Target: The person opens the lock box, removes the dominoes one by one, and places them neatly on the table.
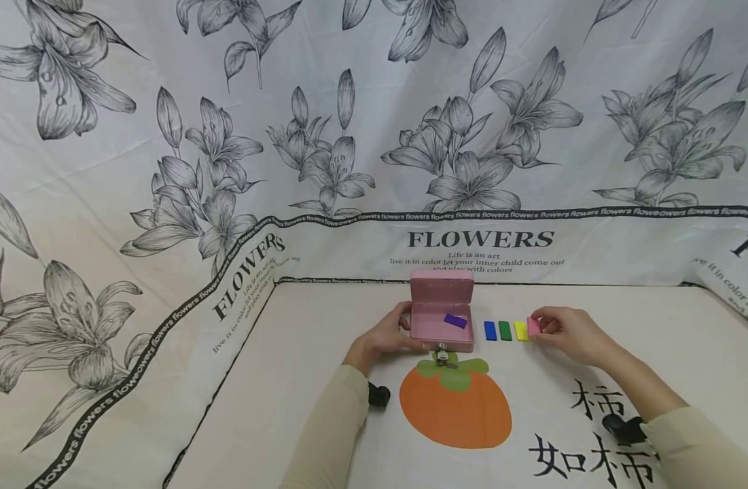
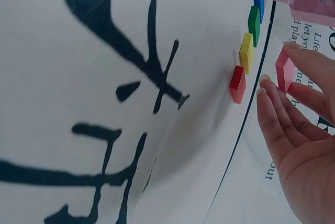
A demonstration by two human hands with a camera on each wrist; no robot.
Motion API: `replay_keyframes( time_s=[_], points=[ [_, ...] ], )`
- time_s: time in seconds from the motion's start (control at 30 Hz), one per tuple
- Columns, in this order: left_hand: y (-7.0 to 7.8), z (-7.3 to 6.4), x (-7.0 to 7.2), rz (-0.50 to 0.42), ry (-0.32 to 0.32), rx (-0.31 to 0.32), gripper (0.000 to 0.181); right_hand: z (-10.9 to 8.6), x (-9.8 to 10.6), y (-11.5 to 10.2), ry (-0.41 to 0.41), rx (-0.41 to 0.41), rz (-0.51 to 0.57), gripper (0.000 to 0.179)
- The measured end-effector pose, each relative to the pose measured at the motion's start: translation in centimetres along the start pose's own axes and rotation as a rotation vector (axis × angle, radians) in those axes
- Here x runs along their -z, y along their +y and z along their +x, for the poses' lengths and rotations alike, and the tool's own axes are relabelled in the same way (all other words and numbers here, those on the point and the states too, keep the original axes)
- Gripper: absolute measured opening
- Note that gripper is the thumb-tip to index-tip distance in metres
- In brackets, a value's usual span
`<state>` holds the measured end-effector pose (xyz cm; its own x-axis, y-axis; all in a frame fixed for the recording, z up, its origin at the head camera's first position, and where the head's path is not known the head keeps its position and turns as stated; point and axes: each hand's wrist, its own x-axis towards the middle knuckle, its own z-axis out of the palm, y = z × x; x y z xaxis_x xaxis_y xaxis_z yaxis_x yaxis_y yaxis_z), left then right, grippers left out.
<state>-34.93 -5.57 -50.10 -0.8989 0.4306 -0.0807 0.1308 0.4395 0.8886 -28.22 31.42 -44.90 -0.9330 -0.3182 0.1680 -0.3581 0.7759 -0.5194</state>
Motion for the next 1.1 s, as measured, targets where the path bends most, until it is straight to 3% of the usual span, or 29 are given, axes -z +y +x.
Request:
replay_keyframes(
  time_s=[0.7, 1.1],
  points=[
    [-0.2, 0.1, 0.1, 0.042, 0.001, -0.011, 0.104, -0.4, 0.7, 3.6, -0.038, -0.1, -0.04, 0.039],
    [-0.1, 0.1, 0.1, 0.038, -0.002, -0.009, 0.104, 0.0, 0.4, 4.5, -0.053, -0.146, -0.045, 0.041]
  ],
)
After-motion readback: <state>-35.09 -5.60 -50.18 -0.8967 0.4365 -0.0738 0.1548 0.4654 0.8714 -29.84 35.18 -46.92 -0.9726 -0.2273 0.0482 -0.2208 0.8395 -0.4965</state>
